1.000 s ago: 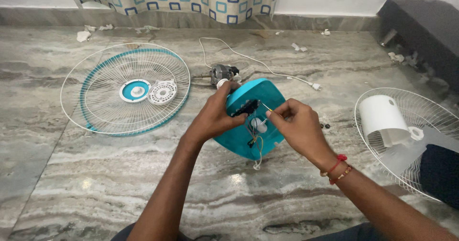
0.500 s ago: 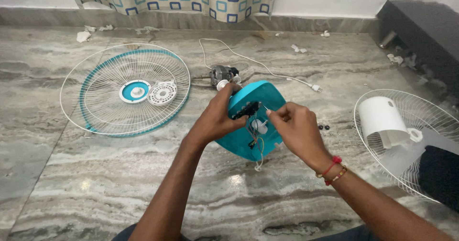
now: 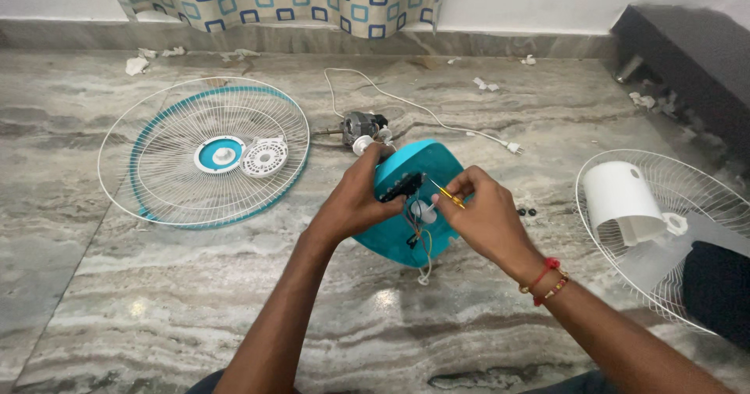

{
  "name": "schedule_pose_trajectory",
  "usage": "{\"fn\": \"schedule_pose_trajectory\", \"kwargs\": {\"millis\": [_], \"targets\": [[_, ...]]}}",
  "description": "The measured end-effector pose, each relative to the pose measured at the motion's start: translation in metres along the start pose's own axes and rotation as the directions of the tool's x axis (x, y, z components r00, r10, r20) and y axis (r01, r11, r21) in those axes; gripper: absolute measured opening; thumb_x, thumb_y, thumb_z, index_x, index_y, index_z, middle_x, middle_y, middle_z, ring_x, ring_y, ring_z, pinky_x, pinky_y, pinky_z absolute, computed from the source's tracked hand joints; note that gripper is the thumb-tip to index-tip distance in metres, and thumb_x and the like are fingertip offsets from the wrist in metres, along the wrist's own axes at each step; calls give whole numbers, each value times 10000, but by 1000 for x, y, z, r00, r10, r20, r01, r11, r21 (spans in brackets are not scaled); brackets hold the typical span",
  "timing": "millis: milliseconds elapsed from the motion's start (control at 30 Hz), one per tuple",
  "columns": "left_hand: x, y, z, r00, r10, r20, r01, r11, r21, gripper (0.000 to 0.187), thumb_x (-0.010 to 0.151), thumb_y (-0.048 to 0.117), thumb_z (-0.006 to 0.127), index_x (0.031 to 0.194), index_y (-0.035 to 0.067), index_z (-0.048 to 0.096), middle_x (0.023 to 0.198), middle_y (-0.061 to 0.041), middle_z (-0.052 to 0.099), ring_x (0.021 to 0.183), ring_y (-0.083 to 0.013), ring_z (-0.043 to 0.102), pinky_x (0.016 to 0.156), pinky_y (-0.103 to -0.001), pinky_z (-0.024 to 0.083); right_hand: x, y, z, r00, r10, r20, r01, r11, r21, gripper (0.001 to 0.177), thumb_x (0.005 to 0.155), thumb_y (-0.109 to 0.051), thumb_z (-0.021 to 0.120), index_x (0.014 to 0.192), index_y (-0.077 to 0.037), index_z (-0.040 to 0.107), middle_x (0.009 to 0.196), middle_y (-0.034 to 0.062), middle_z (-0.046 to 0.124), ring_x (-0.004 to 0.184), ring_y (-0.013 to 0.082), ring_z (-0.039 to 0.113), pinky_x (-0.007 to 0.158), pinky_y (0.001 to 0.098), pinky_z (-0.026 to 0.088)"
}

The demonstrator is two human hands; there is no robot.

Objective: The person is repairing a disassembled electric fan by working on its internal wiring. They use a screwdriver to adjust connections inside the fan's teal base while sitting on the floor.

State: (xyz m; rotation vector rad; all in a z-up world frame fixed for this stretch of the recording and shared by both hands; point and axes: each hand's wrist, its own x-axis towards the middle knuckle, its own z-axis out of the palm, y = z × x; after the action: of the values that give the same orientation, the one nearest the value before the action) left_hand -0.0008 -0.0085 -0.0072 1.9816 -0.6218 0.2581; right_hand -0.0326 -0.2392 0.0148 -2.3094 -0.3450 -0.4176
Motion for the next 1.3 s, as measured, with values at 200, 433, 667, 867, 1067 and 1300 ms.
{"fn": "schedule_pose_trajectory", "kwargs": {"millis": [200,433,667,867,1067,1300], "targets": [[-1,2,1,1000,4,11,-4,999,-36,678,719,151,832,1283,14,482,1206,-235,647,1124,-370,677,918,-445,553,-13,-17,-9,967,-252,39,246,878,-410,193,936,-197,711,868,-35,630,869,133,682,675,346,691,556,445,541],[-2,6,3,998,-56,34,56,998,9,657,716,147,834,1254,35,474,1152,-220,640,1072,-365,677,868,-457,548,-16,-18,-2,968,-251,31,244,893,-378,220,950,-194,704,846,-13,633,844,137,670,612,322,689,501,415,533],[-4,4,6,999,-29,41,29,1000,8,652,719,144,833,1245,58,458,1137,-220,644,1048,-382,684,841,-465,548,-14,-9,-1,986,-156,-59,152,986,-69,247,921,-190,739,836,37,691,839,166,722,716,282,744,596,387,566],[-7,1,9,999,-1,52,0,1000,10,631,726,122,822,1240,59,461,1143,-220,657,1070,-387,682,862,-460,543,-15,-9,2,967,253,41,-252,967,-31,271,886,-252,765,835,8,710,759,175,756,677,281,767,611,396,567],[-8,-5,17,999,20,31,-20,1000,12,653,705,133,851,1209,27,450,1109,-238,636,1066,-413,658,879,-469,529,-18,-5,3,998,-39,-45,33,990,-136,232,881,-193,763,847,15,665,838,180,733,770,338,727,661,430,552],[-15,-7,23,999,37,35,-39,998,50,662,680,144,870,1187,8,467,1101,-249,639,1058,-431,639,873,-475,522,-35,14,-16,1000,-8,-8,6,979,-205,260,892,-244,766,840,-8,669,824,161,737,753,311,736,676,424,568]]}}
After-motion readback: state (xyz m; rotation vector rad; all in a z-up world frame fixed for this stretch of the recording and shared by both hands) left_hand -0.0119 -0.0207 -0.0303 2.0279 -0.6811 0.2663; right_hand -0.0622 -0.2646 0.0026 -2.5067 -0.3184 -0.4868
